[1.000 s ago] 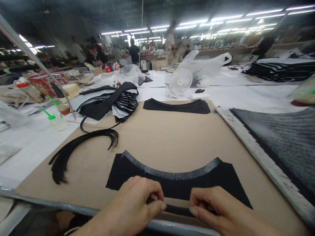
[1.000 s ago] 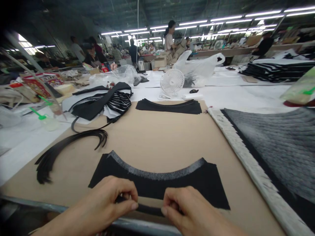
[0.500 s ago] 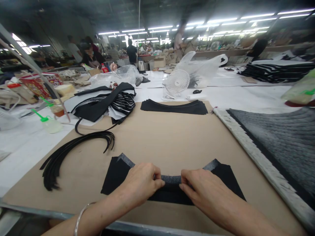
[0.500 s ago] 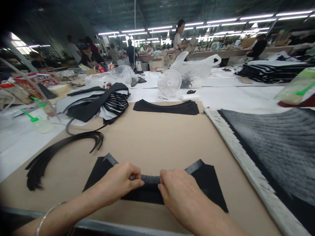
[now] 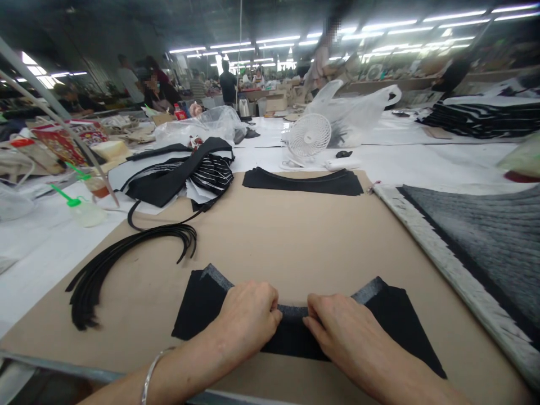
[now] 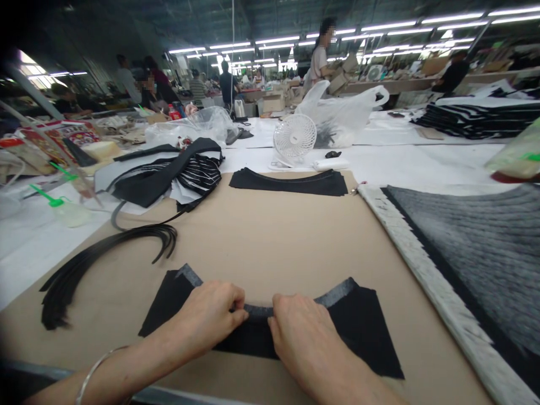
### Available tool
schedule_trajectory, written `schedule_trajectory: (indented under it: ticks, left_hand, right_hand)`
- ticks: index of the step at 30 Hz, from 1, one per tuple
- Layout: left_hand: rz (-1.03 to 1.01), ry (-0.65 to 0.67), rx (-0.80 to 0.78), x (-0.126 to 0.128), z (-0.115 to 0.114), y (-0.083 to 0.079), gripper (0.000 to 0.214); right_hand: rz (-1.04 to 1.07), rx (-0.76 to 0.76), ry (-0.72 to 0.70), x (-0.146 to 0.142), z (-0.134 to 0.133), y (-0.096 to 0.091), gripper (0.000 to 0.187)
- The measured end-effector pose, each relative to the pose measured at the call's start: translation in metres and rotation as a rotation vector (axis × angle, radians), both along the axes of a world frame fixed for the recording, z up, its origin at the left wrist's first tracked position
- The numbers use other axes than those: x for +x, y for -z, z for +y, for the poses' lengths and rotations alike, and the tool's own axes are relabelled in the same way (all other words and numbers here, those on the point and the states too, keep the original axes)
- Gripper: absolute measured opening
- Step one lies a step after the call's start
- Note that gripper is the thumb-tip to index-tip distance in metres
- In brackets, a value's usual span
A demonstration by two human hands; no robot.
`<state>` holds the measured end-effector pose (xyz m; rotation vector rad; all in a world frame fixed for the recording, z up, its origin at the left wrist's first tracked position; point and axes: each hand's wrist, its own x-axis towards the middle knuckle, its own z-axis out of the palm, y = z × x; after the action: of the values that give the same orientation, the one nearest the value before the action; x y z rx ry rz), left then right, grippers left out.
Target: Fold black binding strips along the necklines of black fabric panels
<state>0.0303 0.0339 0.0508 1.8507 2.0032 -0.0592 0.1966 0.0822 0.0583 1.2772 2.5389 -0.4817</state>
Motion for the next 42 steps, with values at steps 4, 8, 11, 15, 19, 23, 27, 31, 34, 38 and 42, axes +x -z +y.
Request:
schedule_trajectory:
  ticks: [4, 8, 11, 15, 19, 23, 27, 31, 34, 38, 42]
  left_hand:
    - [0.010, 0.006, 0.007, 0.0006, 0.0009, 0.0007, 0.021]
    - [0.008, 0.015, 0.000, 0.0013, 0.0015, 0.0012, 0.022]
    - [0.011, 0.002, -0.016, 0.0022, 0.0017, 0.0008, 0.021]
    - [0.013, -0.008, -0.026, 0.0026, 0.0021, 0.0008, 0.022]
    - [0.009, -0.006, -0.023, 0.0022, 0.0026, 0.0015, 0.022]
    - [0.010, -0.019, -0.031, 0.0022, 0.0029, 0.0018, 0.023]
    - [0.004, -0.036, -0.047, 0.0026, 0.0033, 0.0024, 0.023]
    - [0.008, -0.039, -0.055, 0.0031, 0.0033, 0.0029, 0.023]
    - [0.004, -0.029, -0.041, 0.0030, 0.0027, 0.0030, 0.023]
    - [0.005, -0.022, -0.039, 0.0026, 0.0018, 0.0029, 0.022]
    - [0.012, -0.023, -0.065, 0.0045, 0.0016, 0.0014, 0.023]
  right_hand:
    - [-0.010, 0.012, -0.003, -0.0023, 0.0001, 0.0019, 0.019]
    - [-0.005, 0.011, -0.002, -0.0026, -0.0002, 0.0029, 0.020]
    - [0.003, 0.017, -0.002, -0.0031, -0.0001, 0.0036, 0.022]
    - [-0.017, 0.008, -0.001, -0.0060, 0.0004, 0.0040, 0.021]
    - [-0.035, 0.008, -0.002, -0.0072, 0.0003, 0.0041, 0.022]
    - [-0.017, 0.020, -0.007, -0.0049, -0.0008, 0.0045, 0.022]
    - [-0.034, 0.021, -0.009, -0.0041, -0.0012, 0.0045, 0.023]
    - [-0.025, 0.015, -0.003, -0.0058, -0.0009, 0.0052, 0.023]
    - [-0.039, 0.010, -0.001, -0.0068, -0.0009, 0.0060, 0.021]
    - [-0.045, 0.002, 0.003, -0.0070, -0.0008, 0.0055, 0.021]
    - [-0.050, 0.002, -0.005, -0.0069, -0.0003, 0.0048, 0.022]
